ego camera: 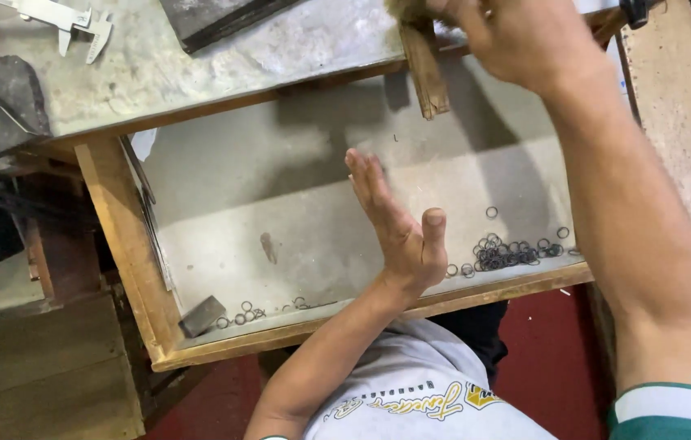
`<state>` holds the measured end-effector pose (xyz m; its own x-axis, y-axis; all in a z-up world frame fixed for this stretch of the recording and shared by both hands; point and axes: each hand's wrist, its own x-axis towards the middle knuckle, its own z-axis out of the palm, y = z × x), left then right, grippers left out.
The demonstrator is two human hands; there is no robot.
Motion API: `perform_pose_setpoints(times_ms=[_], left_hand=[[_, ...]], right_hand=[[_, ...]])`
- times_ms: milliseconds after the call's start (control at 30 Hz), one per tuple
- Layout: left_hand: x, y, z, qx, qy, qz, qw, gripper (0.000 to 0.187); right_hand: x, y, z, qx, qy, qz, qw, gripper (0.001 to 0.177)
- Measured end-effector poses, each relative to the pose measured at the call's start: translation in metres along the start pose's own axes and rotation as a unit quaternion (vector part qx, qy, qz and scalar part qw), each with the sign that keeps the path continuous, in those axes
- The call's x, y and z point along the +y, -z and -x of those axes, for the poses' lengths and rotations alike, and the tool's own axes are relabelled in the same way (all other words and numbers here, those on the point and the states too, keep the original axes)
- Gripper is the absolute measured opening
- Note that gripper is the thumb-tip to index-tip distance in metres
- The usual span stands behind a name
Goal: Cutting small metal rings using a jeweler's saw on a workbench and cleaning the area with a brush.
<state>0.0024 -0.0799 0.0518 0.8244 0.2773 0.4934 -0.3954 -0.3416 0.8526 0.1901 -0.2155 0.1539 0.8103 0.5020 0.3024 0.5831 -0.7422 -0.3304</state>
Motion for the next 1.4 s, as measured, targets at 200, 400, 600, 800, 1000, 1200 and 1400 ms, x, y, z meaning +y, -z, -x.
perform_pose_setpoints(times_ms=[200, 400, 600, 800, 1000, 1200, 1400], left_hand=[[-0.014, 0.015, 0.001, -0.017, 0.008, -0.038, 0.999, 0.080], [-0.016, 0.012, 0.004, -0.036, -0.012, -0.048, 0.998, 0.077], [-0.026, 0.025, 0.003, -0.028, -0.026, -0.074, 0.997, 0.077], [-0.041, 0.040, -0.003, 0.006, -0.036, -0.083, 0.996, 0.074], [-0.049, 0.040, -0.009, 0.035, -0.040, -0.084, 0.995, 0.073], [-0.053, 0.040, -0.008, 0.041, -0.056, -0.076, 0.995, 0.072], [-0.054, 0.039, -0.009, 0.045, -0.042, -0.043, 0.997, 0.075]], right_hand=[[-0.039, -0.003, 0.063, 0.031, 0.153, 0.020, 0.987, 0.031], [-0.015, 0.002, 0.045, 0.022, 0.003, -0.113, 0.993, 0.025], [-0.015, -0.017, 0.109, 0.004, 0.114, -0.160, 0.981, 0.042], [0.040, -0.036, 0.138, 0.249, 0.101, -0.202, 0.942, 0.026], [0.062, -0.051, 0.148, 0.161, -0.050, -0.164, 0.972, 0.025], [0.071, -0.054, 0.145, 0.158, -0.039, -0.174, 0.971, 0.026], [0.084, -0.056, 0.139, 0.169, -0.008, -0.130, 0.977, 0.023]])
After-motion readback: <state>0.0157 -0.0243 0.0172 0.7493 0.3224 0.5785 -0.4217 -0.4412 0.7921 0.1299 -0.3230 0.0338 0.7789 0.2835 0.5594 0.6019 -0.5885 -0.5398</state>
